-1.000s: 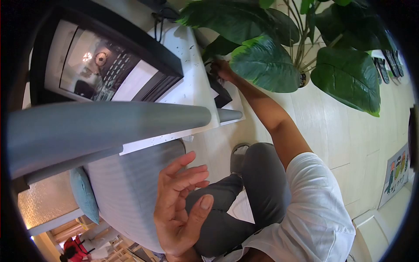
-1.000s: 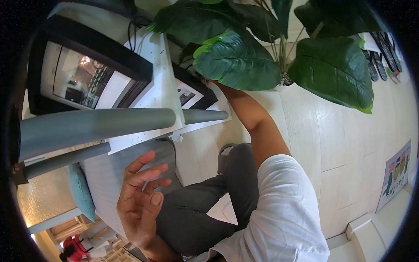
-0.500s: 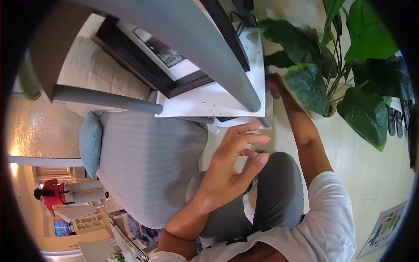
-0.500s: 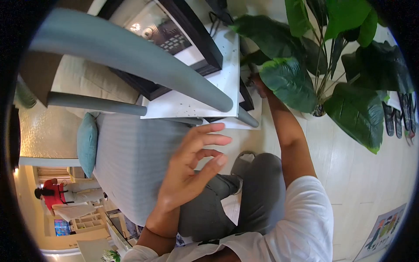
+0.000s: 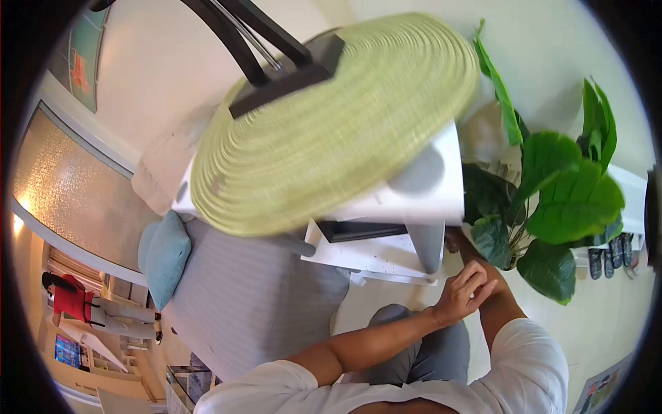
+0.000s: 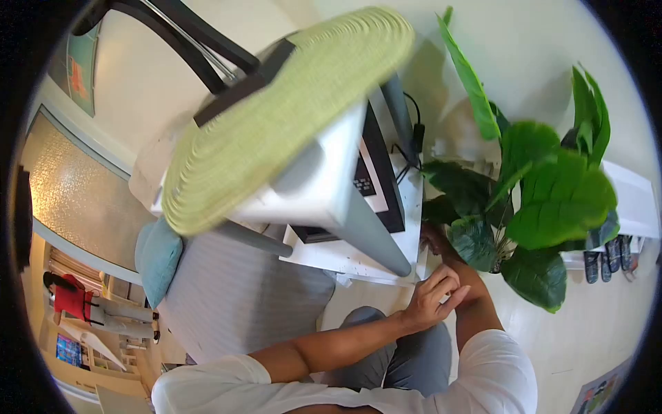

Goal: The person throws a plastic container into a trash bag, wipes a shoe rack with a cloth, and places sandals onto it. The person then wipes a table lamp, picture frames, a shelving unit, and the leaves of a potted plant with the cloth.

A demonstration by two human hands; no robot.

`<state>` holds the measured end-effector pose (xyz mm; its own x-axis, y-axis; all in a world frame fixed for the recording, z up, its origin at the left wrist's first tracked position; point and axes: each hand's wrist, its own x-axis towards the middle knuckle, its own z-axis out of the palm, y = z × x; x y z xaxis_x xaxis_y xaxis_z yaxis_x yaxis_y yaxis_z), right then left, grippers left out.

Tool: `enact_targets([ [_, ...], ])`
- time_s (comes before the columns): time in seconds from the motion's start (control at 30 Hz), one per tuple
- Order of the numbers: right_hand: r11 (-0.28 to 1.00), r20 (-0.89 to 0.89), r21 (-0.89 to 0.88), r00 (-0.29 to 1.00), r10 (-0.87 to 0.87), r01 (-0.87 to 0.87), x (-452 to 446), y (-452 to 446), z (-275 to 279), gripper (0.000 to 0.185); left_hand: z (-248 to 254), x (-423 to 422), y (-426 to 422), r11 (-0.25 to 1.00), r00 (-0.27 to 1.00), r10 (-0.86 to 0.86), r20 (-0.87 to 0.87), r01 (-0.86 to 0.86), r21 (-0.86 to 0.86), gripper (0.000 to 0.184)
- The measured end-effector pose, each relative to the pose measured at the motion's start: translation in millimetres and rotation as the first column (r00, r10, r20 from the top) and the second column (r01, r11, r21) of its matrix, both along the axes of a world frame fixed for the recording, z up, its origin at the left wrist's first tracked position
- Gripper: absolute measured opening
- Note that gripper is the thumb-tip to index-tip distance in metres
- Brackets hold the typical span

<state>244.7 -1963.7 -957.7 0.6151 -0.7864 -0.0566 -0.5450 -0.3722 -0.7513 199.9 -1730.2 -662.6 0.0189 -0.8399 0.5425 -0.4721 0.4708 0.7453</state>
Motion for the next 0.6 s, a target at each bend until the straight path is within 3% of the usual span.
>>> enact_targets([
  [0.1,0.988,-0.022,0.148,0.998,-0.051,0.053,-10,13,24,0.023,-9,11,-10,0.992,0.991,0.126,-0.042,-0.125,0.017,0.005],
  [0.23,0.888,-0.015,0.416,0.978,-0.208,0.195,-28,45,66,0.022,-53,18,-5,0.952,0.943,0.306,0.129,-0.301,-0.06,0.006],
  [0.3,0.739,-0.017,0.612,0.939,-0.343,0.281,-37,70,89,0.021,-57,10,9,0.965,0.952,0.262,0.156,-0.263,-0.011,0.003],
  [0.33,0.634,-0.043,0.7,0.905,-0.423,0.33,-42,85,99,0.021,-44,2,20,0.973,0.974,0.208,0.09,-0.215,0.079,0.004],
  [0.4,0.356,-0.148,0.849,0.823,-0.549,0.39,-56,116,130,0.02,-20,-9,44,0.959,0.989,0.144,-0.017,-0.136,0.249,0.01],
  [0.43,0.257,-0.169,0.89,0.797,-0.58,0.377,-67,131,153,0.02,-10,-13,56,0.954,0.991,0.129,-0.016,-0.12,0.274,0.012],
  [0.5,0.144,0.077,0.989,0.74,-0.668,0.027,-104,170,211,0.021,10,-15,88,0.894,0.992,0.122,0.009,-0.114,0.434,0.014],
  [0.53,0.134,-0.026,0.981,0.787,-0.617,0.138,-113,182,227,0.021,30,-14,102,0.888,0.992,0.125,-0.001,-0.111,0.446,0.014],
  [0.6,0.141,0.029,0.988,0.796,-0.604,0.07,-147,207,245,0.02,75,-5,129,0.924,0.99,0.133,0.038,-0.138,0.357,0.02],
])
